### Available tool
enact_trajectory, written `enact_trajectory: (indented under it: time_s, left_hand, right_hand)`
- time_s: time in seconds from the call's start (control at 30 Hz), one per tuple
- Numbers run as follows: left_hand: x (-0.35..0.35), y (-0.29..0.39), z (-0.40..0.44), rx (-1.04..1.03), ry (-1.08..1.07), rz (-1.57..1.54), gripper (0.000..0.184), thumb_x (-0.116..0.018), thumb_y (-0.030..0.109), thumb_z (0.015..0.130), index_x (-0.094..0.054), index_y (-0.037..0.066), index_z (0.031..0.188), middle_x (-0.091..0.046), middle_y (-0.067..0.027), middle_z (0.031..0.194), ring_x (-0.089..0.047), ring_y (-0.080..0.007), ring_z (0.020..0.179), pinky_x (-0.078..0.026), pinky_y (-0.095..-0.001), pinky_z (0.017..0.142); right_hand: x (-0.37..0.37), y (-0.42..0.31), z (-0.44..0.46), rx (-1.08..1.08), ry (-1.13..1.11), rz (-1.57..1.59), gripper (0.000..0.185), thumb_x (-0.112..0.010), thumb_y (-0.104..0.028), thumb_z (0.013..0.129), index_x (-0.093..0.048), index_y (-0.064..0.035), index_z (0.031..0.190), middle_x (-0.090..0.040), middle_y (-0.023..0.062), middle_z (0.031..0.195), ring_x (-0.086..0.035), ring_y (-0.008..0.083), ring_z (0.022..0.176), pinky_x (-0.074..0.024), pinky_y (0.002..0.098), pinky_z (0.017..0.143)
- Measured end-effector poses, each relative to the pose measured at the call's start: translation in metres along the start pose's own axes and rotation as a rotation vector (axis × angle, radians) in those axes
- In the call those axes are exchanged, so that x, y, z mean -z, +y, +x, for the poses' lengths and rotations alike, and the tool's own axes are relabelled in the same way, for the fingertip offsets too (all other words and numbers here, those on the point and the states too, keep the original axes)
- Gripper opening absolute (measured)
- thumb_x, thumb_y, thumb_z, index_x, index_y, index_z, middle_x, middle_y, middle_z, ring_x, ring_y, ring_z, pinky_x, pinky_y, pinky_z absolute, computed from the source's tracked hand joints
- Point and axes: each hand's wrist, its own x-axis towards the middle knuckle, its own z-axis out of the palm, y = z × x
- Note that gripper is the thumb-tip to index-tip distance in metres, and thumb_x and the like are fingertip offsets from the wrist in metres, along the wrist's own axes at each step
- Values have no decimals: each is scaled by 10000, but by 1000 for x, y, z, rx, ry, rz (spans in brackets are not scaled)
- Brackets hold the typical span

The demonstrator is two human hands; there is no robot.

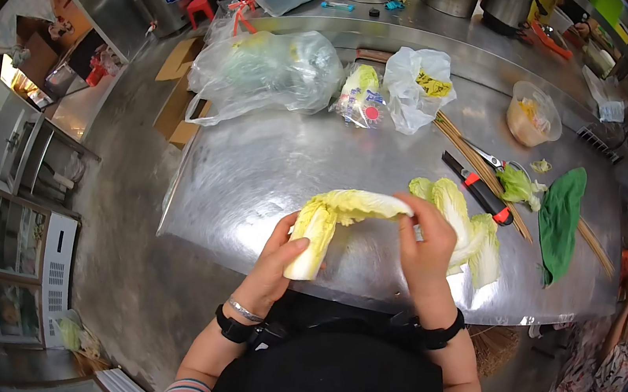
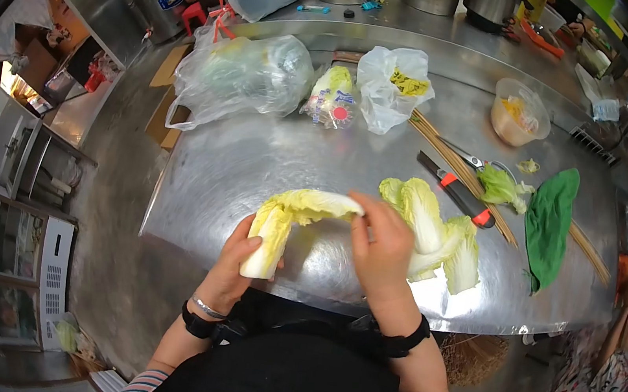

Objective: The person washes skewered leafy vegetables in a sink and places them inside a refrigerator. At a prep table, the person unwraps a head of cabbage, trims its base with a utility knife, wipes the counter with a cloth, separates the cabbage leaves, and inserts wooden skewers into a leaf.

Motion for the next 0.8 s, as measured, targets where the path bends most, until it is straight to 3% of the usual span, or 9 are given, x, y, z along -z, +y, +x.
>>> enact_trajectory:
  time_s: [0.13, 0.23, 0.33, 0.4, 0.43, 0.47, 0.53, 0.63, 0.8]
  left_hand:
    - [15, 1, 7, 83, -97, -191, 647, -498, 428, 930, -300, 56, 1422, -524, -196, 1255, -631, -260, 870, -556, -333, 641]
    - [15, -12, 11, 87, -515, -711, 703, -458, 557, 919, -366, 58, 1404, -499, -203, 1301, -617, -260, 916, -551, -311, 673]
    - [16, -20, 16, 41, -439, -570, 675, -469, 513, 919, -353, 72, 1416, -506, -186, 1298, -590, -238, 912, -531, -315, 669]
    - [1, -3, 13, 70, -275, -575, 635, -480, 483, 911, -388, 80, 1394, -518, -170, 1279, -578, -229, 910, -515, -324, 689]
    - [-4, 4, 12, 99, -106, -580, 596, -491, 453, 904, -422, 89, 1371, -530, -154, 1260, -566, -220, 907, -498, -333, 710]
    - [-1, 4, 15, 90, -99, -580, 596, -491, 453, 904, -422, 89, 1371, -530, -154, 1260, -566, -220, 907, -498, -333, 710]
    - [11, 0, 21, 83, -111, -713, 506, -493, 411, 889, -502, 102, 1289, -562, -114, 1190, -557, -216, 925, -470, -355, 762]
    - [22, -1, 21, 67, -186, -661, 590, -473, 474, 883, -452, 96, 1336, -546, -115, 1165, -540, -220, 959, -436, -348, 775]
    - [5, 5, 17, 36, -111, -624, 527, -394, 485, 965, -469, 100, 1317, -558, -103, 1161, -544, -210, 959, -456, -339, 775]
  right_hand:
    - [31, 3, 5, -128, 100, 101, 222, -589, 59, 813, -676, -10, 1005, -693, 91, 910, -653, 165, 767, -503, 262, 668]
    - [61, -6, 8, -35, 117, 19, 231, -581, 58, 823, -672, -4, 1027, -696, 103, 954, -660, 172, 841, -508, 267, 702]
    - [89, 1, 9, -61, 223, -70, 265, -581, 78, 791, -667, 1, 1029, -691, 134, 988, -662, 222, 903, -511, 301, 751]
    - [106, 12, 7, 332, 270, -476, 327, -572, 100, 745, -665, -10, 1038, -682, 150, 1001, -657, 291, 910, -511, 336, 787]
    - [115, 24, -2, 344, 178, -579, 396, -569, 102, 701, -651, -9, 1072, -665, 160, 1056, -633, 339, 962, -501, 367, 824]
    - [117, 40, -15, 350, 176, -569, 396, -569, 102, 701, -651, -9, 1072, -665, 160, 1056, -633, 339, 962, -501, 367, 824]
    - [112, 61, -34, 252, -154, -730, 446, -617, 43, 687, -622, -10, 1130, -646, 165, 1093, -609, 340, 1020, -489, 384, 857]
    - [110, 15, -39, 257, -301, -872, 488, -680, -26, 661, -603, -9, 1142, -634, 178, 1093, -593, 341, 1041, -477, 394, 880]
    - [79, -5, -26, 191, -184, -275, 430, -754, -78, 685, -607, -9, 1084, -636, 167, 1037, -628, 317, 923, -509, 376, 810]
